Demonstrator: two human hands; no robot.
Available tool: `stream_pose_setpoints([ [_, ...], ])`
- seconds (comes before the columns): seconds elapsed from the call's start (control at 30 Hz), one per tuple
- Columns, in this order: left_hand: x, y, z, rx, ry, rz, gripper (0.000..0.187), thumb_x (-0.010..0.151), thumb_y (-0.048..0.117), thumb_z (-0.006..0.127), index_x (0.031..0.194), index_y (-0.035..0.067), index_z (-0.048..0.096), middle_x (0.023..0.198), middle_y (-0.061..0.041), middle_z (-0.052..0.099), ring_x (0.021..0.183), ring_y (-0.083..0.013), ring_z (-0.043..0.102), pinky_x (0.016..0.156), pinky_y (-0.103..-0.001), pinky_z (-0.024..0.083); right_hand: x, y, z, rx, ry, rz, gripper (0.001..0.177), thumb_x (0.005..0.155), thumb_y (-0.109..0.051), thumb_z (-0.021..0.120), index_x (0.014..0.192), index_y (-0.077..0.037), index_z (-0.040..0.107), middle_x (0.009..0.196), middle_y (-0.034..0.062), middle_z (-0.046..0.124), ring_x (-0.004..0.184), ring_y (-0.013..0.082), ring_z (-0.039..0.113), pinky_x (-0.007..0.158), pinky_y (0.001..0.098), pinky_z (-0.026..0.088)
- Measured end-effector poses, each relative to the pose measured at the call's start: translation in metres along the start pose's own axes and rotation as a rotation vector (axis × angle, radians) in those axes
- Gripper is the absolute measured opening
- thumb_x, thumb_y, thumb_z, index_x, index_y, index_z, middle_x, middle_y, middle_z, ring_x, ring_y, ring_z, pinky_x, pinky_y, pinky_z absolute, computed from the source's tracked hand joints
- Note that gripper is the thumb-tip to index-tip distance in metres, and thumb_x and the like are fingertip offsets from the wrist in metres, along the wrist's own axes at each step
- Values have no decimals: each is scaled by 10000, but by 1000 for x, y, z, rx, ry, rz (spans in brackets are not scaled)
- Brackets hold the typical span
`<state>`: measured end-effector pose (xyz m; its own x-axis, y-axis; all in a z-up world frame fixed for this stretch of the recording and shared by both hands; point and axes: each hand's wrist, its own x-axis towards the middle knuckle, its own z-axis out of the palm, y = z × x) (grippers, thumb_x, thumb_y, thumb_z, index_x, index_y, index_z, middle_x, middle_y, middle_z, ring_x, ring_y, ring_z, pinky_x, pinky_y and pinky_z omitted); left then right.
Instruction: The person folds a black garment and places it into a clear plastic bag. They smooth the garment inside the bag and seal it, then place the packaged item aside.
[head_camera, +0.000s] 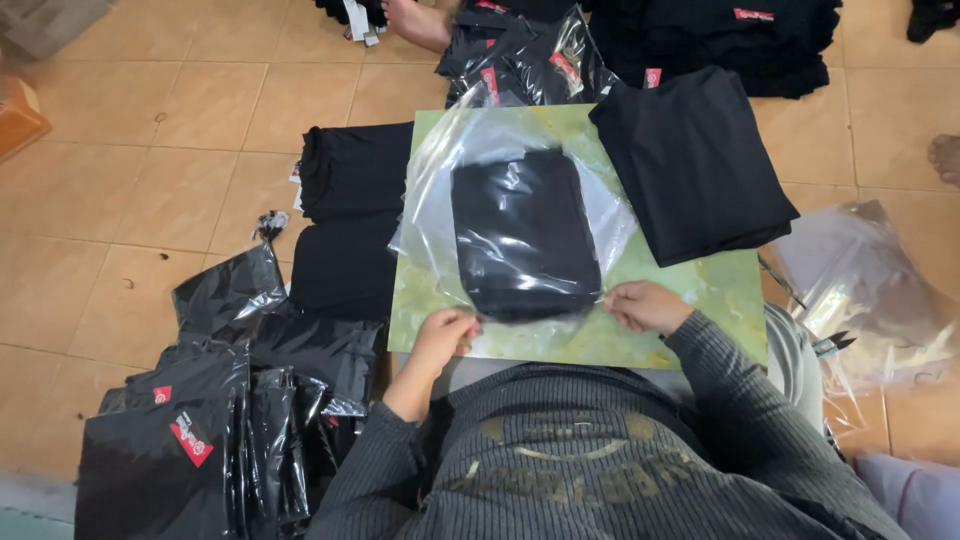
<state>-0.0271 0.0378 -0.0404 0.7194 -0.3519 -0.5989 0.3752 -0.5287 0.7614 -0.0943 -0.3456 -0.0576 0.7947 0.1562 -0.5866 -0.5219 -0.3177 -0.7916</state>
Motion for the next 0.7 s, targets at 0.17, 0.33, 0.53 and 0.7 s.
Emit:
stream_pose_setpoints([
  [0.17,-15,22,1,-99,-38,-63,159,795,223,739,823,68,762,764,-74,737,769,-149,743,682,-333,645,11,17,6,44,29,1,213,925,-108,570,925,-4,756,591,98,625,387,168,545,381,273,418],
  [0.33,0,7,4,-102,11,-97,226,844,311,730,891,92,752,800,-64,748,715,-127,744,649,-291,641,-5,1,2,69,84,4,225,915,-130,556,962,-4,736,611,111,630,391,170,540,387,279,400],
  [0.53,14,3,4,-200,47,-101,382,883,433,712,1037,84,704,882,-94,726,755,-169,721,693,-338,641,-10,-10,6,92,127,6,301,938,-196,560,1081,1,737,614,126,643,390,172,530,383,273,380],
  [0.7,-15,32,-2,-48,-34,-39,355,898,341,737,870,-12,708,827,-156,735,757,-183,692,671,-311,618,-7,-1,-1,-138,23,2,215,880,-150,603,886,-49,793,561,108,664,387,183,562,394,274,423],
])
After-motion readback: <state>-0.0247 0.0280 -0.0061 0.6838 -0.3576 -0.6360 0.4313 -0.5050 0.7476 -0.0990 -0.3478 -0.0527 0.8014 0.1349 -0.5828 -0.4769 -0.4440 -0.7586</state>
